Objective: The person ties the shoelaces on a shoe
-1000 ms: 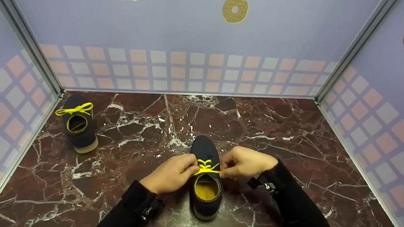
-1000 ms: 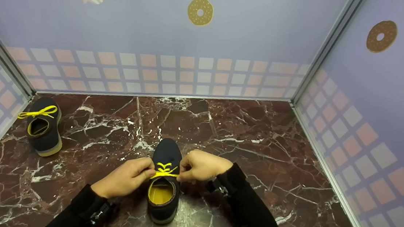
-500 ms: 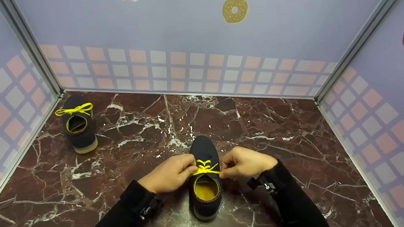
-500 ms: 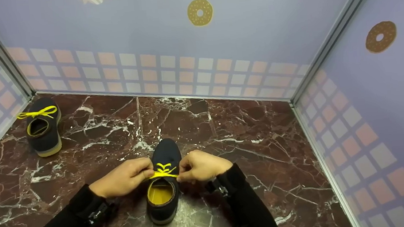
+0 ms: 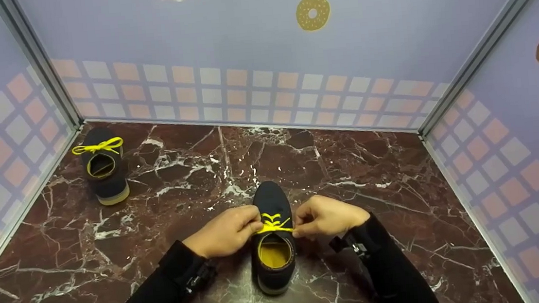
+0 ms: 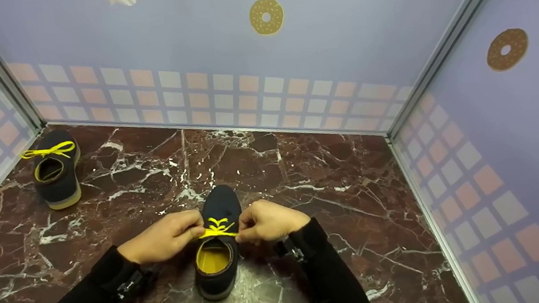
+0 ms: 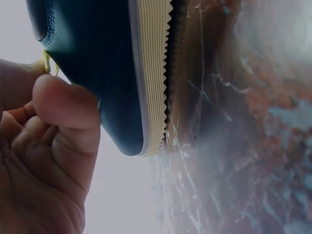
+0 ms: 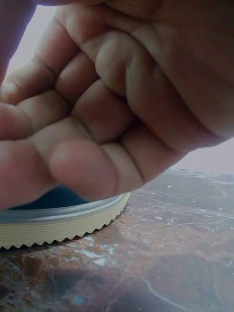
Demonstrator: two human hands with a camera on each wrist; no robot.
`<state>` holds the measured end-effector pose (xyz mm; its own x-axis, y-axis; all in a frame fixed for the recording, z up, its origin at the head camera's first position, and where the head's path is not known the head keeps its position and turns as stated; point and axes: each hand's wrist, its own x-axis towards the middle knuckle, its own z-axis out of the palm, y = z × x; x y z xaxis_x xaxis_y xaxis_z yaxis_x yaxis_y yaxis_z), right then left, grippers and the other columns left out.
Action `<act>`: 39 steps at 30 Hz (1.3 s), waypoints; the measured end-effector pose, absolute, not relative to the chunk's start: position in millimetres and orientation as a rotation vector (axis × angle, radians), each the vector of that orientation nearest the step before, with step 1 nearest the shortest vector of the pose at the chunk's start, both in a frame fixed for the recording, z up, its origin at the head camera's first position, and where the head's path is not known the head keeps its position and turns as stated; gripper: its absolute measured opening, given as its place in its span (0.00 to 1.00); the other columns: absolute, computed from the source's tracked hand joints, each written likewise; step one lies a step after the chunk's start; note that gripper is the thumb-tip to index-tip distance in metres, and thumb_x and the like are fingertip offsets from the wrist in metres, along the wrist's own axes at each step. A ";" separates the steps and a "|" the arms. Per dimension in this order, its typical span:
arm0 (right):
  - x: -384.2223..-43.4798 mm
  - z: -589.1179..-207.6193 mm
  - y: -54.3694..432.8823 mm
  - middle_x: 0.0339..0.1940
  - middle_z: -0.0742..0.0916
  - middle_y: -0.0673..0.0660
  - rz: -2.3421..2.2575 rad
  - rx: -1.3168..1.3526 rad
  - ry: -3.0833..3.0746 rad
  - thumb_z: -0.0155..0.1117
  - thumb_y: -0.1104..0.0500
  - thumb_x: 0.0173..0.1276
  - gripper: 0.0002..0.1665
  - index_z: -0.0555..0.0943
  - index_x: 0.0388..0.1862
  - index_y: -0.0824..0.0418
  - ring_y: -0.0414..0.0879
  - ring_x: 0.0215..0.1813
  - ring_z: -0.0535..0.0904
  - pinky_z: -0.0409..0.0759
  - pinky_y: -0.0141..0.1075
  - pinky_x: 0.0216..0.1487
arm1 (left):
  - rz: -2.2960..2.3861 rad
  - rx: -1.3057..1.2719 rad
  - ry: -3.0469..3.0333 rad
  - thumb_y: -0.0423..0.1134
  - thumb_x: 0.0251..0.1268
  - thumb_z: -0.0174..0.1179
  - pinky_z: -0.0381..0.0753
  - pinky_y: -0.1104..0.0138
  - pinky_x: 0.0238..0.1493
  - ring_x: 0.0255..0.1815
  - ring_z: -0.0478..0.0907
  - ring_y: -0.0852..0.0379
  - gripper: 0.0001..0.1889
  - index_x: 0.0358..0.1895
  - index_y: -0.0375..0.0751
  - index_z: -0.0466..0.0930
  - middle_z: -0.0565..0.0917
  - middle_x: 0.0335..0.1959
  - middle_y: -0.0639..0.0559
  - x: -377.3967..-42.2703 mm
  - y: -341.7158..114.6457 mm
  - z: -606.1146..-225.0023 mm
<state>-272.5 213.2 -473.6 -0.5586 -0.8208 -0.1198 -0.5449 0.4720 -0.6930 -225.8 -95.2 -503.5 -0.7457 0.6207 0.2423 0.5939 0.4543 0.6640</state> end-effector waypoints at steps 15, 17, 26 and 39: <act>-276.3 -472.4 216.3 0.35 0.92 0.44 -0.992 -1.042 2.262 0.82 0.50 0.72 0.07 0.91 0.38 0.48 0.45 0.34 0.88 0.86 0.33 0.37 | 1.396 1.137 2.658 0.41 0.83 0.67 0.83 0.61 0.44 0.39 0.78 0.61 0.07 0.41 0.47 0.81 0.79 0.39 0.60 -224.4 -94.6 -507.4; -276.9 -471.1 218.4 0.37 0.92 0.44 -1.015 -1.041 2.269 0.82 0.51 0.72 0.06 0.92 0.41 0.48 0.45 0.36 0.88 0.87 0.34 0.40 | 1.419 1.114 2.663 0.41 0.83 0.67 0.83 0.61 0.44 0.39 0.78 0.61 0.06 0.42 0.47 0.81 0.79 0.39 0.60 -224.7 -95.1 -506.5; -279.2 -467.9 224.4 0.45 0.93 0.49 -1.121 -1.009 2.282 0.80 0.56 0.75 0.16 0.90 0.54 0.64 0.48 0.43 0.89 0.89 0.35 0.46 | 1.526 0.963 2.664 0.40 0.87 0.61 0.81 0.61 0.45 0.41 0.77 0.59 0.04 0.47 0.50 0.82 0.79 0.42 0.59 -224.7 -96.5 -501.7; -272.9 -460.9 224.0 0.37 0.93 0.55 -1.092 -1.008 2.351 0.75 0.54 0.80 0.05 0.89 0.41 0.51 0.58 0.37 0.89 0.84 0.32 0.38 | 1.512 0.893 2.732 0.48 0.88 0.61 0.73 0.66 0.33 0.29 0.70 0.63 0.13 0.38 0.50 0.77 0.74 0.30 0.62 -224.6 -98.7 -499.2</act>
